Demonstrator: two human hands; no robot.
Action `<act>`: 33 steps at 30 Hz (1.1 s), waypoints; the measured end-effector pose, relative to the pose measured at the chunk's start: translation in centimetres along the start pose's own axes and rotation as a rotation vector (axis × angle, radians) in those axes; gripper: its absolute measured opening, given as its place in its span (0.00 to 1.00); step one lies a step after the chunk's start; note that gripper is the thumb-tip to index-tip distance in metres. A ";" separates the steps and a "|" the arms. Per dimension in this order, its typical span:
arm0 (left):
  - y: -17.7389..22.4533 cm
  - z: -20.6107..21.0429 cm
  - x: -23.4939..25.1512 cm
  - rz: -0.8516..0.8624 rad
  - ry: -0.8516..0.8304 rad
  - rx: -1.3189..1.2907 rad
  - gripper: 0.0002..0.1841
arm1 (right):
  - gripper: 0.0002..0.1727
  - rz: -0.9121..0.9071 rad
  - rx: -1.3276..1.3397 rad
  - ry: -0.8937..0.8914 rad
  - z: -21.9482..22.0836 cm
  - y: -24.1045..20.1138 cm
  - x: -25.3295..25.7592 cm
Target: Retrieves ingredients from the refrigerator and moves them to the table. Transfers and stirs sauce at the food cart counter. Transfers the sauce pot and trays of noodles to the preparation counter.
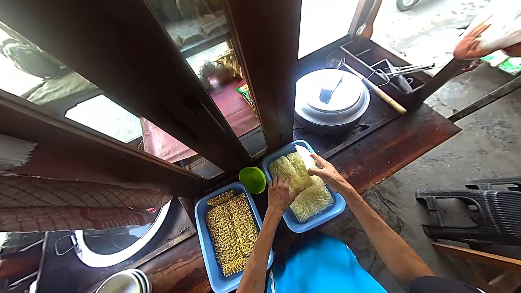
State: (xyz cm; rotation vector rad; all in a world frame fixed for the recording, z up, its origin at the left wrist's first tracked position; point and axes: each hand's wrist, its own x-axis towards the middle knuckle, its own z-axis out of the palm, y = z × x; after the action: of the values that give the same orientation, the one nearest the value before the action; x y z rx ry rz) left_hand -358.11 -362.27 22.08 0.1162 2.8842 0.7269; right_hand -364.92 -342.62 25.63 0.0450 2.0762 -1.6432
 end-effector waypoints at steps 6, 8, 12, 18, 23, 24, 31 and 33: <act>3.6 -1.2 1.4 -0.430 0.081 -1.086 0.28 | 0.65 -0.128 -0.286 -0.007 3.2 0.3 -1.3; 3.4 -0.7 1.7 -0.512 0.177 -1.041 0.22 | 0.63 -0.118 -0.284 -0.032 3.3 0.2 -1.4; 2.2 -1.1 0.3 -0.532 0.351 -0.875 0.19 | 0.42 0.012 -0.444 0.149 1.8 -0.7 -1.1; 2.0 -0.7 -0.8 -0.558 0.373 -0.923 0.17 | 0.42 0.304 -0.786 0.115 3.8 -2.2 0.2; 1.9 0.4 -1.4 -0.592 0.395 -0.948 0.17 | 0.44 0.309 -0.842 0.156 4.8 -1.4 0.7; 1.9 0.4 -1.7 -0.592 0.416 -0.940 0.16 | 0.43 0.302 -0.846 0.154 4.8 -1.2 0.7; 2.4 -0.5 -5.0 -0.578 0.547 -0.932 0.15 | 0.32 0.036 -0.788 0.137 3.9 -0.5 1.2; 2.3 -0.6 -5.9 -0.587 0.580 -0.935 0.14 | 0.28 0.110 -0.806 0.004 3.6 -1.2 1.2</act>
State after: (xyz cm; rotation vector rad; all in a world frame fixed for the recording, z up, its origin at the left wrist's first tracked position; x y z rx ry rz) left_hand -352.32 -361.24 24.57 -1.1374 2.4061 2.0590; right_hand -365.07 -346.57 25.68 -0.1052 2.5272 -0.6544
